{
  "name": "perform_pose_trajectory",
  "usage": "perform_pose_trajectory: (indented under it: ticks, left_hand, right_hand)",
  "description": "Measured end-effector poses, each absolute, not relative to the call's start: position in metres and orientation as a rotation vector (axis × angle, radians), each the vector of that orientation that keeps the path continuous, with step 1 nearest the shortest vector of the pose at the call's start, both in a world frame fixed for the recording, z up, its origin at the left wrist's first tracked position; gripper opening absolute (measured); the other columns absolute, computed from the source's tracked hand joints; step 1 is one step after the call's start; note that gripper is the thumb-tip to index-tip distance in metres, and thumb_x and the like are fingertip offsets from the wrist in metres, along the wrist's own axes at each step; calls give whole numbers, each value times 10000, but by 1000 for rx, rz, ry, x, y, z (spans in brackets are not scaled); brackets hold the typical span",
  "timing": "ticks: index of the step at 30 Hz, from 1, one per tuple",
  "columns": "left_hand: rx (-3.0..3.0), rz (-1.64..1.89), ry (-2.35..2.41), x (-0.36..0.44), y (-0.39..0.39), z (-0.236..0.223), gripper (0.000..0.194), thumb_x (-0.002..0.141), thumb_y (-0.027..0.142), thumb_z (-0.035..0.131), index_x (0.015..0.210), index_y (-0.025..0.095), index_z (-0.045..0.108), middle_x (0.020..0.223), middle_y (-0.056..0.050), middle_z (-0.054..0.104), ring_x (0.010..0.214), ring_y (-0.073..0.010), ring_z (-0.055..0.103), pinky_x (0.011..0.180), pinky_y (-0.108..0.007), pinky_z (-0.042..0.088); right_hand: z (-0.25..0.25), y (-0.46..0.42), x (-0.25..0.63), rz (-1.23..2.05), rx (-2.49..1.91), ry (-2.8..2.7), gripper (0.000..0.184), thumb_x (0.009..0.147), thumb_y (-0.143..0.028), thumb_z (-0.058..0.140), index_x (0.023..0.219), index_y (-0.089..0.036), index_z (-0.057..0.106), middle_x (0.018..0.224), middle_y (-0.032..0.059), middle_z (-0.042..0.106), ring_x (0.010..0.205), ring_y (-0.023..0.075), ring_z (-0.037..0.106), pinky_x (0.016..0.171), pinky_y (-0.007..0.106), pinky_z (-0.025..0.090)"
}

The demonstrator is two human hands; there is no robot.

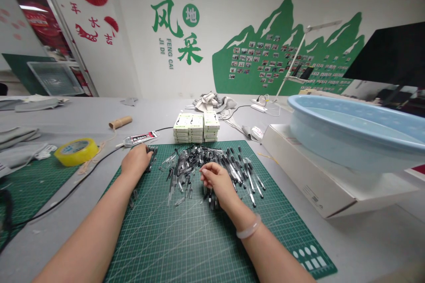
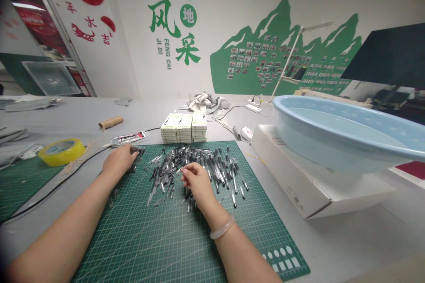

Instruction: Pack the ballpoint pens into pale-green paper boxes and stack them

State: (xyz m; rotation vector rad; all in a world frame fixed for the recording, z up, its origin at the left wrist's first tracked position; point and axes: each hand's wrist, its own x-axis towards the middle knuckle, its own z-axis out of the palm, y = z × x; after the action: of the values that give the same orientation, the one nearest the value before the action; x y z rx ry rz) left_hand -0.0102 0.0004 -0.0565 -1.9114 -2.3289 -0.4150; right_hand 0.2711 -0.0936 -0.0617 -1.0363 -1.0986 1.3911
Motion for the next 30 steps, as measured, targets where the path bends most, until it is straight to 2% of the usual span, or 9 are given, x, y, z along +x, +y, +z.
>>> perform_pose_trajectory:
  ticks: [7,10,13,15,17,20,26,28,30]
  left_hand:
    - [-1999,-437,-2316,-27,1,-35,372,787,457,442,940,202,666,908,-115,711,869,-305,637,714,-355,458]
    - [-2159,-297,-2291,-33,-10,-24,312,748,420,487,857,200,678,878,-99,719,863,-290,649,704,-330,464]
    - [-2313,-56,-2426,-32,-39,-18,259,713,398,526,769,181,655,703,-89,707,704,-266,672,592,-301,475]
    - [-2306,93,-2660,-30,-62,-18,276,725,408,517,811,169,622,558,-69,659,550,-250,654,486,-288,466]
    - [-2272,182,-2817,-27,-81,-24,298,749,419,495,885,169,584,497,-46,622,446,-242,623,414,-285,449]
    - [-2330,118,-2792,-22,-94,-40,264,752,397,496,908,191,549,548,-38,635,388,-227,599,376,-283,432]
    - [-2571,-122,-2532,23,-85,-52,202,757,333,497,898,209,572,574,-33,654,394,-207,595,434,-284,427]
    - [-2641,-183,-2507,40,-78,-43,235,794,346,457,934,211,590,582,-33,663,422,-209,609,463,-283,434]
    - [-2572,-262,-2408,51,-68,-36,273,821,346,425,952,201,616,690,-67,699,544,-231,654,553,-308,467]
  right_hand:
    - [-62,-93,271,1365,-1055,-1149,151,721,-298,596,785,-163,577,589,-24,576,471,74,462,445,183,282]
    - [-63,-93,270,1364,-1049,-1152,145,721,-295,593,784,-166,577,589,-24,576,475,78,465,445,187,280]
    - [-64,-93,270,1360,-1041,-1155,142,719,-295,592,778,-167,579,587,-23,575,478,80,465,447,191,281]
    - [-63,-94,270,1359,-1041,-1154,144,717,-298,593,775,-168,580,588,-23,575,479,82,466,451,193,286]
    - [-62,-94,270,1354,-1051,-1147,145,715,-298,592,776,-168,579,591,-24,574,483,84,470,456,194,294]
    - [-60,-93,271,1335,-1061,-1132,147,711,-294,592,783,-167,574,598,-27,569,488,87,476,461,196,306]
    - [-65,-85,282,1198,-1048,-1138,151,744,-312,569,801,-173,573,618,-24,568,504,98,474,485,210,347]
    - [-66,-80,289,1104,-1067,-1148,146,761,-306,547,815,-174,577,627,-19,569,520,110,484,503,222,371]
    - [-66,-76,296,956,-1125,-1174,136,776,-287,521,825,-177,585,644,-11,577,554,128,506,536,239,396]
